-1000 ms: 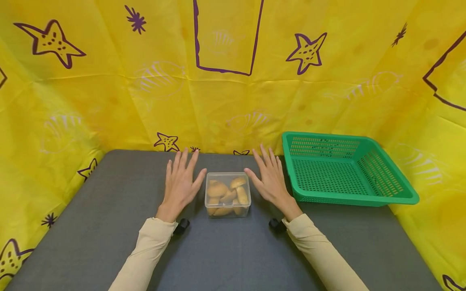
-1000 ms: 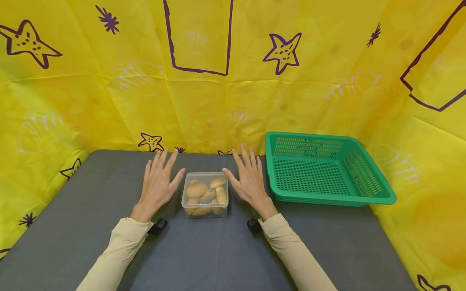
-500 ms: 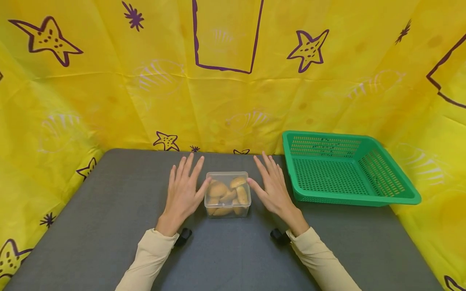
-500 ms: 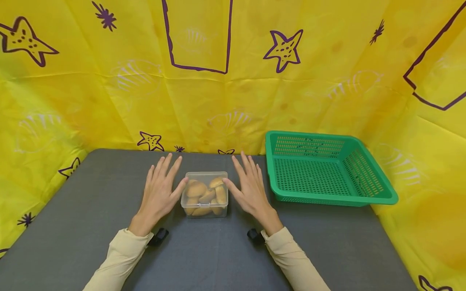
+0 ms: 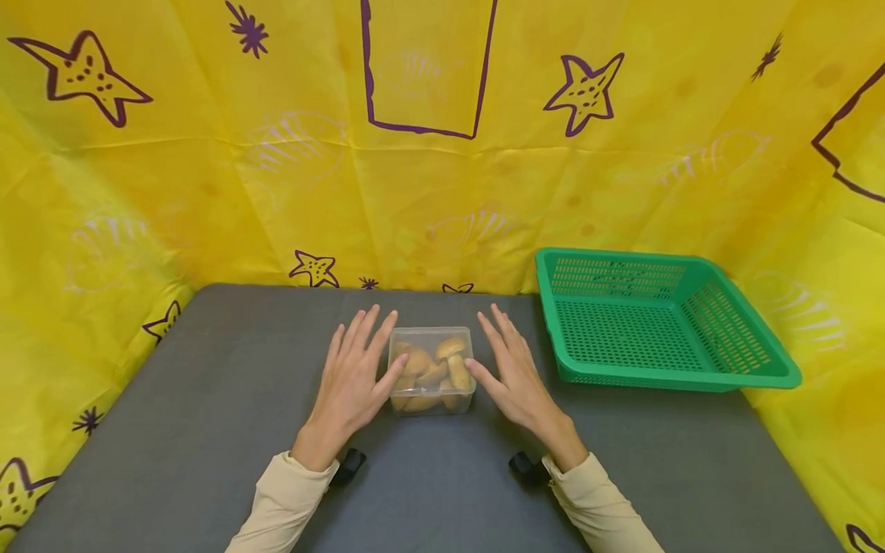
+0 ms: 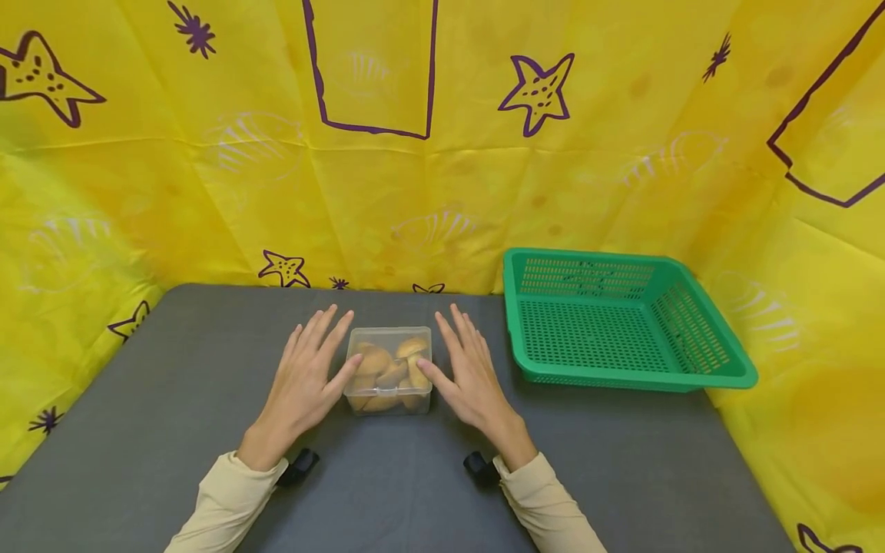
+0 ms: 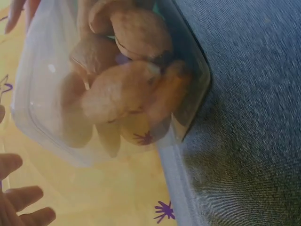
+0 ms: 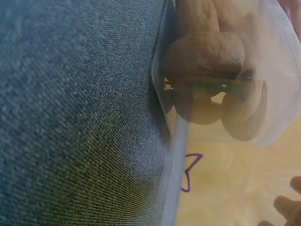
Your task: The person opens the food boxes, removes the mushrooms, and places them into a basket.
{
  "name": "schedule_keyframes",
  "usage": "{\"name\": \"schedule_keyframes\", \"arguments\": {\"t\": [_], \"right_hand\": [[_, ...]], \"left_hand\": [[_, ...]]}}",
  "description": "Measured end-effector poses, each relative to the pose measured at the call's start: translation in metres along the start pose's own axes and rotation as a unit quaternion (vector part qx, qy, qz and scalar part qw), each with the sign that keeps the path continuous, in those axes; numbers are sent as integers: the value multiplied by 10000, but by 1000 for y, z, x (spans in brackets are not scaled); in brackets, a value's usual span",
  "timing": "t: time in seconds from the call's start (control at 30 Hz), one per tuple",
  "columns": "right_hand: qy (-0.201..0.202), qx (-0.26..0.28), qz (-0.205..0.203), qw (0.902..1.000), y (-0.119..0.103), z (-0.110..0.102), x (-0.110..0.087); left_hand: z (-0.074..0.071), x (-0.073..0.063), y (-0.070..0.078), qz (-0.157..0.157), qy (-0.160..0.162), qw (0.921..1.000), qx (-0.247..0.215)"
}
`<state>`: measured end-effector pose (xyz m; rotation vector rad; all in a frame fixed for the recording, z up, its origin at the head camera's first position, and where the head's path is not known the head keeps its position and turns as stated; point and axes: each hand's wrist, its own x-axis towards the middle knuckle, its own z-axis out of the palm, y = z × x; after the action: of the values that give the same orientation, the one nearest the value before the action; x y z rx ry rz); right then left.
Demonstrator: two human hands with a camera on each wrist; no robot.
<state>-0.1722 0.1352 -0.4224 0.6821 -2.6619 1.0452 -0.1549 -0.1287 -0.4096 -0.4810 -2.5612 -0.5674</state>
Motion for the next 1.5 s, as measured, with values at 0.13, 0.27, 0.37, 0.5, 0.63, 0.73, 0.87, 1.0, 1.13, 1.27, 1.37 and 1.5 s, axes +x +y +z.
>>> {"name": "schedule_keyframes", "arguments": {"t": [0.13, 0.27, 0.37, 0.5, 0.63, 0.73, 0.87, 1.0, 1.13, 1.27, 1.37, 1.5], "right_hand": [[-181, 169, -2, 9997, 2, 1, -2], [-401, 463, 43, 9981, 4, 2, -4], [-589, 730, 128, 9955, 5, 3, -5], [-834, 1019, 272, 9909, 5, 6, -6], [-982, 1160, 345, 9878, 4, 9, -6], [-950, 1222, 319, 9874, 3, 11, -6], [-792, 1301, 257, 9880, 2, 15, -5], [-753, 1501, 286, 9854, 5, 21, -5], [-806, 1802, 403, 9795, 9, 24, -5], [-821, 2009, 441, 9752, 12, 26, -5], [-842, 2116, 436, 9728, 14, 27, -4], [-878, 2256, 406, 9694, 14, 29, -4]], "left_hand": [[-1, -1, 3, 155, -278, 9994, -130], [0, -3, 5, 328, -673, 9967, -301], [2, -5, 6, 525, -828, 9943, -421], [6, -5, 7, 923, -760, 9914, -522], [11, -5, 8, 1300, -606, 9876, -643], [14, -5, 9, 1530, -497, 9844, -714], [16, -5, 9, 1710, -456, 9816, -721], [19, -6, 9, 1792, -476, 9800, -719], [23, -7, 9, 1830, -427, 9795, -729], [25, -7, 9, 1801, -358, 9798, -791], [27, -8, 7, 1767, -298, 9797, -901], [30, -9, 6, 1715, -273, 9787, -1095]]}}
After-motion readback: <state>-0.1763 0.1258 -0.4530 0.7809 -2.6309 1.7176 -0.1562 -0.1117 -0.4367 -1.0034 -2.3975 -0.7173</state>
